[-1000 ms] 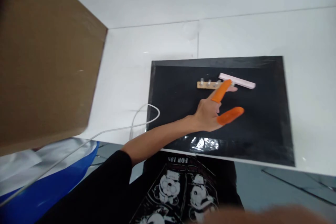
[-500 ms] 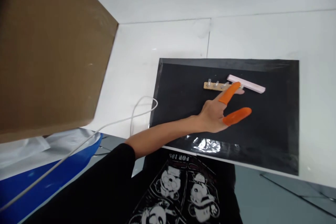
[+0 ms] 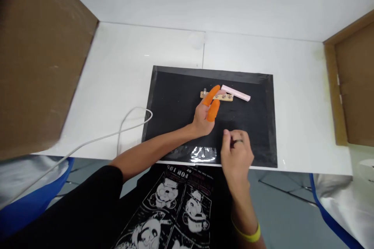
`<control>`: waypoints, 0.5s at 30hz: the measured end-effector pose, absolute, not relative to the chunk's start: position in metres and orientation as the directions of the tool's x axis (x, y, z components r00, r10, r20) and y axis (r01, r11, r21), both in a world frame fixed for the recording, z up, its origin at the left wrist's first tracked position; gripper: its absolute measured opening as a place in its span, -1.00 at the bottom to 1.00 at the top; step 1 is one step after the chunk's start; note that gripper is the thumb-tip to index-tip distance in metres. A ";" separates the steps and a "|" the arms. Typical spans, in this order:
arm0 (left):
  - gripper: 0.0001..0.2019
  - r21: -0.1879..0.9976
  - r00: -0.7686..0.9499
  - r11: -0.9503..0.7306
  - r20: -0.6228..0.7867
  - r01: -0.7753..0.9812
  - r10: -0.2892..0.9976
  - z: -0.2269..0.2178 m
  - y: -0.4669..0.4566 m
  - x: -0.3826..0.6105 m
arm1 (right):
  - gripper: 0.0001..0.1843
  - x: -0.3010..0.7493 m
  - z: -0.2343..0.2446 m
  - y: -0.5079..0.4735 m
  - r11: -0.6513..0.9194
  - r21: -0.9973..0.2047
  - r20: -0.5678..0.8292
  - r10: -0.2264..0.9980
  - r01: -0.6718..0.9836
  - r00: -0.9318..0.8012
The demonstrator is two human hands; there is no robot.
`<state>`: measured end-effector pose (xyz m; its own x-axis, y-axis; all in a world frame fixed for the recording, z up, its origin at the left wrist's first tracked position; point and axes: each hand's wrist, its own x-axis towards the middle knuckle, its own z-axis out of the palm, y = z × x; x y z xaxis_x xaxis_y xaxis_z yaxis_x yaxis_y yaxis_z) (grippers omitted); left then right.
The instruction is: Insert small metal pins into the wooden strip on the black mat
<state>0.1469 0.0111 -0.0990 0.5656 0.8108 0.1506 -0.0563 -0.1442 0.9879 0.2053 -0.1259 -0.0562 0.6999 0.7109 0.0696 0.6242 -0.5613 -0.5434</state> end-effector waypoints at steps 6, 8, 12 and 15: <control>-0.50 0.962 0.382 -0.254 0.272 -0.099 0.883 -0.108 0.015 0.153 | -0.55 0.192 -0.079 -0.112 -0.593 -0.437 -0.014 0.757 0.677 0.654; -0.50 0.964 0.344 -0.249 0.267 -0.097 0.900 -0.111 0.017 0.154 | -0.52 0.194 -0.083 -0.099 -0.564 -0.417 -0.014 0.788 0.712 0.616; -0.55 0.969 0.329 -0.238 0.245 -0.064 0.912 -0.115 0.019 0.155 | -0.55 0.199 -0.087 -0.083 -0.493 -0.405 -0.004 0.843 0.770 0.538; -0.59 0.967 0.334 -0.253 0.250 -0.033 0.909 -0.115 0.019 0.154 | -0.59 0.201 -0.087 -0.082 -0.468 -0.395 0.004 0.860 0.791 0.511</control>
